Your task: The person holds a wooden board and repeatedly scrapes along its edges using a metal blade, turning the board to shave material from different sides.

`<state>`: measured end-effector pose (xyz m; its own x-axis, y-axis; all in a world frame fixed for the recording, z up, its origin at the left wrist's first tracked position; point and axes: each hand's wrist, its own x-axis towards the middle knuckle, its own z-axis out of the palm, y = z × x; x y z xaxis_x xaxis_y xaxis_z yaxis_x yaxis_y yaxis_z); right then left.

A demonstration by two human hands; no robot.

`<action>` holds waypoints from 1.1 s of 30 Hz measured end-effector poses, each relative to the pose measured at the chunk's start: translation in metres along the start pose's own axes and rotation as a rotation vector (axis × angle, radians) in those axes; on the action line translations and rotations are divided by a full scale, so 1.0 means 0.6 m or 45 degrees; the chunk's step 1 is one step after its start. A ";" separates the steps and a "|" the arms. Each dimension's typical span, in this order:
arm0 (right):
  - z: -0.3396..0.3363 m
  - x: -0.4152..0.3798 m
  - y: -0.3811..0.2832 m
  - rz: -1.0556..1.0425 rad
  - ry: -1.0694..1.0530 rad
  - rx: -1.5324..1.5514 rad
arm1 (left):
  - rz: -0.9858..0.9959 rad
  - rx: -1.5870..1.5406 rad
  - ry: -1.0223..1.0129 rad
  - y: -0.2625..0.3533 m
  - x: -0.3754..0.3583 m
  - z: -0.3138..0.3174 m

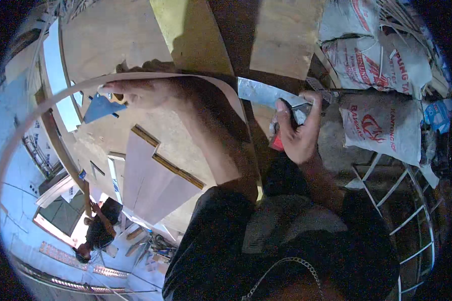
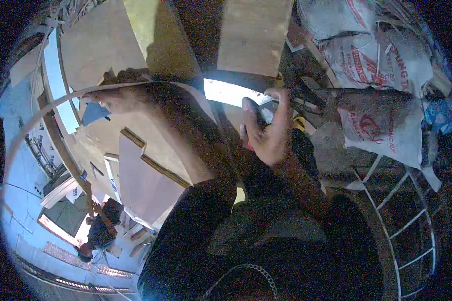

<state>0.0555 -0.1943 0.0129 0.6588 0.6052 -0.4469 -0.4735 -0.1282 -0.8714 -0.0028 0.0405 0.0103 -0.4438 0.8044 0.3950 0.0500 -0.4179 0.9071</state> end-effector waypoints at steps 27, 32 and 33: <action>-0.245 -0.205 0.020 -0.095 0.670 -0.165 | 0.059 -0.195 -0.254 -0.039 0.037 -0.060; -0.262 -0.150 0.013 -0.157 0.654 -0.487 | 0.060 -0.319 -0.389 -0.052 0.029 -0.078; -0.263 -0.139 0.010 -0.153 0.645 -0.545 | 0.060 -0.353 -0.440 -0.052 0.026 -0.084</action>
<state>0.0898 -0.3698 0.0130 0.9346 0.2050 -0.2908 -0.1752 -0.4462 -0.8776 -0.0565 0.0448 -0.0191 -0.1195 0.8561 0.5029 -0.1999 -0.5169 0.8324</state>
